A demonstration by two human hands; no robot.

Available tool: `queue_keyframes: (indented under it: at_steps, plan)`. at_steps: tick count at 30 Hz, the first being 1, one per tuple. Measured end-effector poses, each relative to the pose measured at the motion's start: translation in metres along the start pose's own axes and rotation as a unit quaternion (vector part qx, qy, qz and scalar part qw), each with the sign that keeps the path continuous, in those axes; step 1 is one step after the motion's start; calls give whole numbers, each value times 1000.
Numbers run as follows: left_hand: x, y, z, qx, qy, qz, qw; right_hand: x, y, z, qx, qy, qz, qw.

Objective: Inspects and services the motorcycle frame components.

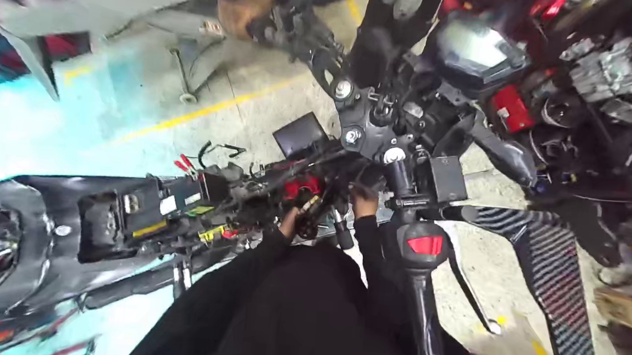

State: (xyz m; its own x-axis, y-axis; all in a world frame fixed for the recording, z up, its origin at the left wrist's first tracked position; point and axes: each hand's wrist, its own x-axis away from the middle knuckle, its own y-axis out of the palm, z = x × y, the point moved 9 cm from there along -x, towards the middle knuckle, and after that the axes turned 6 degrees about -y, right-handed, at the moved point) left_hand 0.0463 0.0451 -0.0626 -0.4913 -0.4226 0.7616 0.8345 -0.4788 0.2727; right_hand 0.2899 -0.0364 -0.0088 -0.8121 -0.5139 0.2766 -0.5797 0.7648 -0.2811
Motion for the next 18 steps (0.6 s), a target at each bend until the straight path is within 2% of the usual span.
queue_keyframes:
  at_steps: [2, 4, 7, 11, 13, 18]
  plan:
    - [-3, -5, -9, -3, -22, 17, 1000, 7, 16, -21, 16, 16, -94, 995]
    - [-1, -3, -9, -11, -31, 32, 999, 13, 33, -36, 88, 21, -160, 983]
    - [1, 2, -3, -15, -42, 45, 998, 7, 55, -31, 199, 6, -188, 962]
    - [-6, -1, -3, -38, -65, 56, 996, 2, 92, -18, 354, -14, -263, 897]
    - [-5, -2, 2, -56, -49, 57, 996, 0, 98, -17, 367, -30, -275, 888]
    - [-7, 0, 7, -39, -52, 13, 998, -12, 73, -22, 317, -70, -239, 915]
